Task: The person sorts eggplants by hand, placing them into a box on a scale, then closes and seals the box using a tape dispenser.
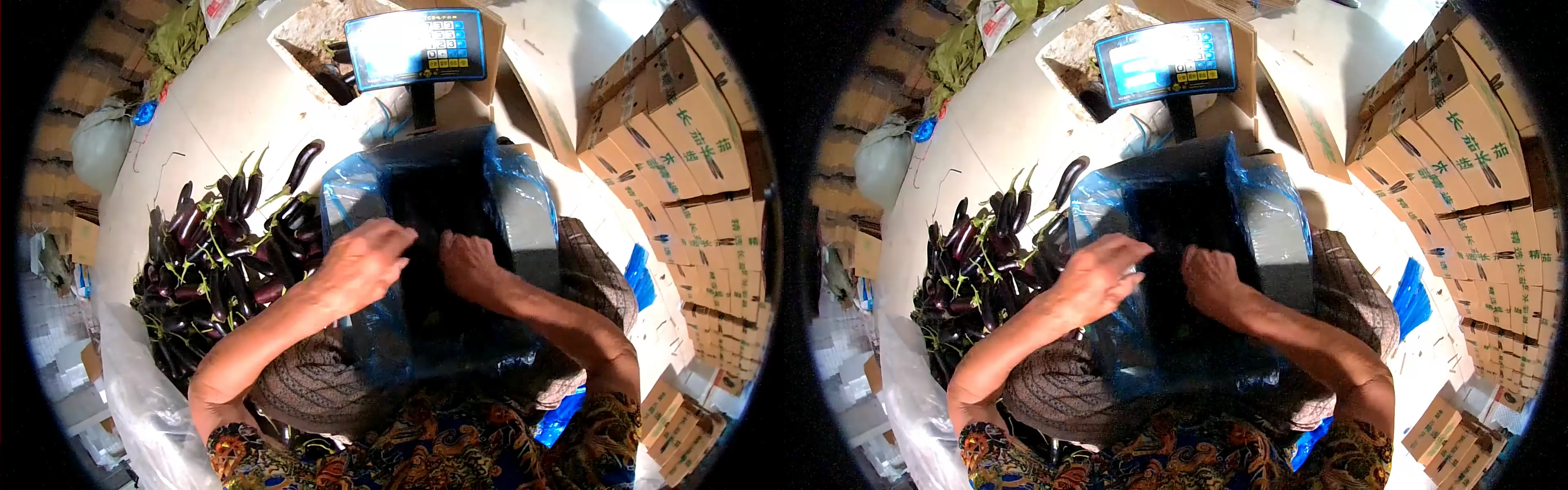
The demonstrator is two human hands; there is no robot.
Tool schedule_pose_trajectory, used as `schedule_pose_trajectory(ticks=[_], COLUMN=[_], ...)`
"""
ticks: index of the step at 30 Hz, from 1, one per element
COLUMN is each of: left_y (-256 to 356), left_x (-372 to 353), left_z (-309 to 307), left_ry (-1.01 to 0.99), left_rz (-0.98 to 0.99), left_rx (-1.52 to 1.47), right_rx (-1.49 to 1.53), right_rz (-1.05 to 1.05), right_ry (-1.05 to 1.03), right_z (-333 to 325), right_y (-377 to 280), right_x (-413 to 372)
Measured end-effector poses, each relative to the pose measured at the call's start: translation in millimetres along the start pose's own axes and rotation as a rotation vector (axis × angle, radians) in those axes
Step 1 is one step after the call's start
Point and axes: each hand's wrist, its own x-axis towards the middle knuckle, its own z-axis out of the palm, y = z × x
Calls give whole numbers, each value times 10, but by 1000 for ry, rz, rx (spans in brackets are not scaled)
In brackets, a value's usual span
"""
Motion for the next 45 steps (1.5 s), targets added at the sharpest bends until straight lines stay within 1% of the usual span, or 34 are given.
schedule_pose_trajectory(ticks=[1,3,4,7,8,11,12,14,15,17,18,21,22,24,25,27,28,31,33,34,37,39,41,42,44,45], left_y=[19,30,53,34,6,-49,-60,-98,-108,-117,-127,-66,-78,-75,-73,-108,-104,-134,-145,-144,-58,-73,-108,-103,-86,-107], left_x=[42,150,203,290,293,321,309,263,239,184,193,274,266,222,201,221,219,190,215,246,221,200,171,187,254,258], left_z=[100,327,453,842,926,1004,994,948,916,856,831,809,890,1056,1091,1008,964,1011,943,880,869,915,937,932,937,940], left_ry=[-23,-144,-242,-319,-338,-284,-271,-245,-188,-80,-151,-273,-241,-269,-268,-273,-276,-225,-222,-214,-246,-245,-249,-293,-382,-371], left_rz=[77,70,51,207,244,197,213,247,282,357,311,359,413,408,407,390,377,394,367,358,293,303,308,285,241,235], left_rx=[103,199,275,566,551,403,413,434,452,479,443,494,503,567,594,530,494,541,488,472,507,508,516,553,621,596], right_rx=[9,33,60,12,-20,45,107,84,67,102,120,65,32,-29,15,97,86,56,42,34,4,-13,1,10,45,61], right_rz=[12,41,-14,-127,-117,-191,-219,-203,-193,-277,-318,-139,-140,-137,-126,-107,-100,-83,-70,-64,-67,-81,-90,-96,-121,-133], right_ry=[-16,-54,-61,-80,-75,58,131,107,94,186,232,360,306,203,217,247,239,191,147,175,243,283,189,144,170,183], right_z=[-47,-158,-246,-195,-241,-168,-159,-133,-131,-98,-99,-136,-75,53,52,16,-3,-22,-37,-3,99,124,114,108,108,103], right_y=[24,93,146,229,232,414,410,380,385,437,444,353,370,391,389,372,350,332,334,334,336,342,331,328,346,349], right_x=[40,61,3,-231,-337,-426,-442,-431,-428,-465,-482,-523,-487,-398,-392,-387,-397,-400,-378,-364,-376,-429,-456,-455,-460,-462])
